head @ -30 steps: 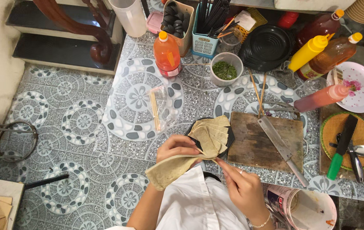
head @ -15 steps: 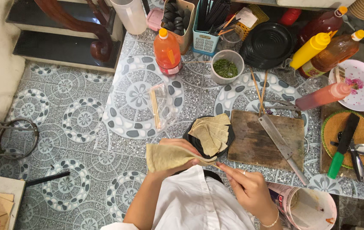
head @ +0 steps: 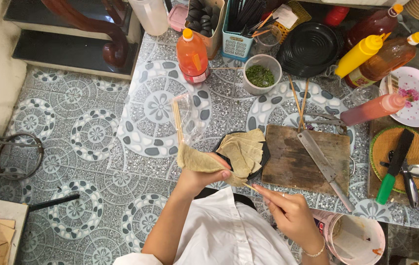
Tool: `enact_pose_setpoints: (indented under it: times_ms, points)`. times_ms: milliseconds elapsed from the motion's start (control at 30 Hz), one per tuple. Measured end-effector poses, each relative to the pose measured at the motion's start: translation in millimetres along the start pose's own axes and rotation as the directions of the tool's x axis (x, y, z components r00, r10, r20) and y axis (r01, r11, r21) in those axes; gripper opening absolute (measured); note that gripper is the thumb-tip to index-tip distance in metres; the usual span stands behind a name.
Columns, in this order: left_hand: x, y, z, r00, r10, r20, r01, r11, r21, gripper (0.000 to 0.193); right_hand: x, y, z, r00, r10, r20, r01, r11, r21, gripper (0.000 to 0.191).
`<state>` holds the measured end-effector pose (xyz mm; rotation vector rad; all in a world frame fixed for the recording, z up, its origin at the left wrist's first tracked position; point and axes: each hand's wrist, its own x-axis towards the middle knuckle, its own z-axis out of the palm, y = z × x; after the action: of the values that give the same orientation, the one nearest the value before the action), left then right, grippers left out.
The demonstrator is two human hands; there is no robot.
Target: The person takes instant noodle blocks from a cardboard box, unwraps one, and places it into a bowl, then adds toppings from containers using chopsticks. They then slice a block of tofu into pieces on a cutting board with a knife and handle the cut tofu pieces.
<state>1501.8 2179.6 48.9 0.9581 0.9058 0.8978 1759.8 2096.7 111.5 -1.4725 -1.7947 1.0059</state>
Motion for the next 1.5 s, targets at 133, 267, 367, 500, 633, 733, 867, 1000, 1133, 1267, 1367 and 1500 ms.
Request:
enact_pose_setpoints:
  times_ms: [133,267,367,500,633,733,867,1000,1133,1267,1367,1500]
  points:
    - [4,-3,0,0.997,-0.018,0.071,0.027,0.991,-0.13,0.019,-1,7,0,0.999,0.027,0.022,-0.028,0.999,0.047,0.041]
    - [7,-8,0,0.977,-0.085,0.196,0.146,0.937,-0.318,0.019,-2,14,0,0.999,-0.017,0.032,0.014,0.996,0.09,0.038]
    - [9,-10,-1,0.948,-0.148,0.281,0.251,0.891,-0.377,0.023,-4,18,-2,0.996,-0.078,0.045,0.072,0.99,0.121,0.038]
    - [11,-10,-3,0.917,-0.224,0.331,0.347,0.857,-0.381,0.032,-4,22,-4,0.99,-0.14,0.032,0.135,0.982,0.131,0.037]
    - [13,-13,-5,0.897,-0.207,0.39,0.356,0.861,-0.363,0.033,-4,27,-6,0.992,-0.104,0.076,0.096,0.99,0.103,0.04]
    - [14,-17,-3,0.884,-0.203,0.42,0.374,0.847,-0.378,0.033,-5,29,-6,0.982,-0.18,0.059,0.17,0.974,0.15,0.042]
    - [15,-22,0,0.867,-0.23,0.442,0.417,0.82,-0.391,0.032,-5,30,-5,0.986,-0.16,0.049,0.15,0.975,0.164,0.041]
    - [15,-26,7,0.849,-0.233,0.475,0.464,0.759,-0.457,0.031,-5,31,-3,0.987,-0.157,0.046,0.147,0.974,0.171,0.04]
    - [14,-32,17,0.841,-0.236,0.487,0.479,0.743,-0.467,0.029,-8,37,-1,0.987,-0.156,0.046,0.146,0.974,0.175,0.038]
    - [11,-36,29,0.829,-0.277,0.486,0.503,0.748,-0.432,0.029,-10,46,6,0.967,-0.253,0.004,0.25,0.959,0.131,0.034]
    - [12,-29,28,0.836,-0.238,0.494,0.479,0.757,-0.445,0.04,-14,52,7,0.985,-0.175,0.005,0.173,0.979,0.107,0.033]
    - [9,-13,20,0.864,-0.159,0.478,0.414,0.766,-0.492,0.048,-20,54,3,0.995,-0.099,-0.018,0.101,0.989,0.108,0.033]
